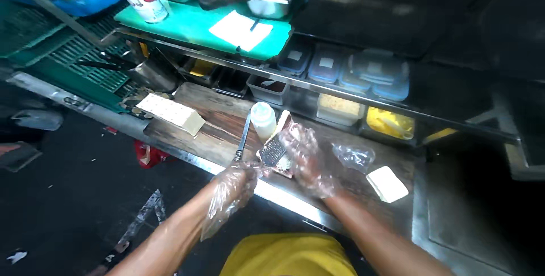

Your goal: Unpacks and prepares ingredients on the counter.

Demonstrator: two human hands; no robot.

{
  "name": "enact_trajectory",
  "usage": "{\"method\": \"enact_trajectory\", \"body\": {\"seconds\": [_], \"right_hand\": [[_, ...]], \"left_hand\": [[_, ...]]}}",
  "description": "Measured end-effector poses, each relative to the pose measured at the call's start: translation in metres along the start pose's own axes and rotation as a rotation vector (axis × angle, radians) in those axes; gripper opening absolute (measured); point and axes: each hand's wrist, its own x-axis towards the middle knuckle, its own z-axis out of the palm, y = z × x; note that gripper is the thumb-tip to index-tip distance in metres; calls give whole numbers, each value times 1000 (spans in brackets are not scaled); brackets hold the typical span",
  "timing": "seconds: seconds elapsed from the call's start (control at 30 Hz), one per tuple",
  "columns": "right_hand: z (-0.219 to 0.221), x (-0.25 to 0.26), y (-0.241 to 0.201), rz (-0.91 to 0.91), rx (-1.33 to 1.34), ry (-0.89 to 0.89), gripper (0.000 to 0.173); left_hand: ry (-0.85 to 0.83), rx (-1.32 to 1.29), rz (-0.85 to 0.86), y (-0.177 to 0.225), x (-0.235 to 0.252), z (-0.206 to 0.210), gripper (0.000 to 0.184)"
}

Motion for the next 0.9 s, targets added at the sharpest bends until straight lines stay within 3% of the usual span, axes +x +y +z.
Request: {"method": "enact_trajectory", "body": {"seconds": [0.1, 0.23, 0.3, 0.43, 0.53, 0.63, 0.7, 0.8, 0.9], "right_hand": [[9, -5, -14, -138, 132, 20, 39], [-12, -3, 25, 156, -100, -123, 52], [-18, -4, 17, 200, -19, 1, 52], [-1, -1, -24, -9, 271, 265, 43], [26, -11, -24, -112, 274, 219, 40], [41, -15, 17, 65, 60, 170, 50], [22, -8, 24, 229, 48, 184, 52], [-2, -1, -5, 285, 300, 213, 52], [-2, 4, -25, -2, 414, 123, 38]], "left_hand": [[-36, 9, -34, 1, -4, 5, 12], [43, 121, 4, 2, -14, 17, 14], [97, 263, 17, 5, -15, 21, 12], [116, 367, 33, 12, -9, 28, 10], [83, 276, 28, 20, -13, 32, 7], [121, 277, 33, 12, -17, 34, 11], [229, 601, 100, 10, -16, 36, 13], [339, 1372, 21, 15, -14, 45, 29], [395, 1748, -26, 21, -23, 69, 34]]}}
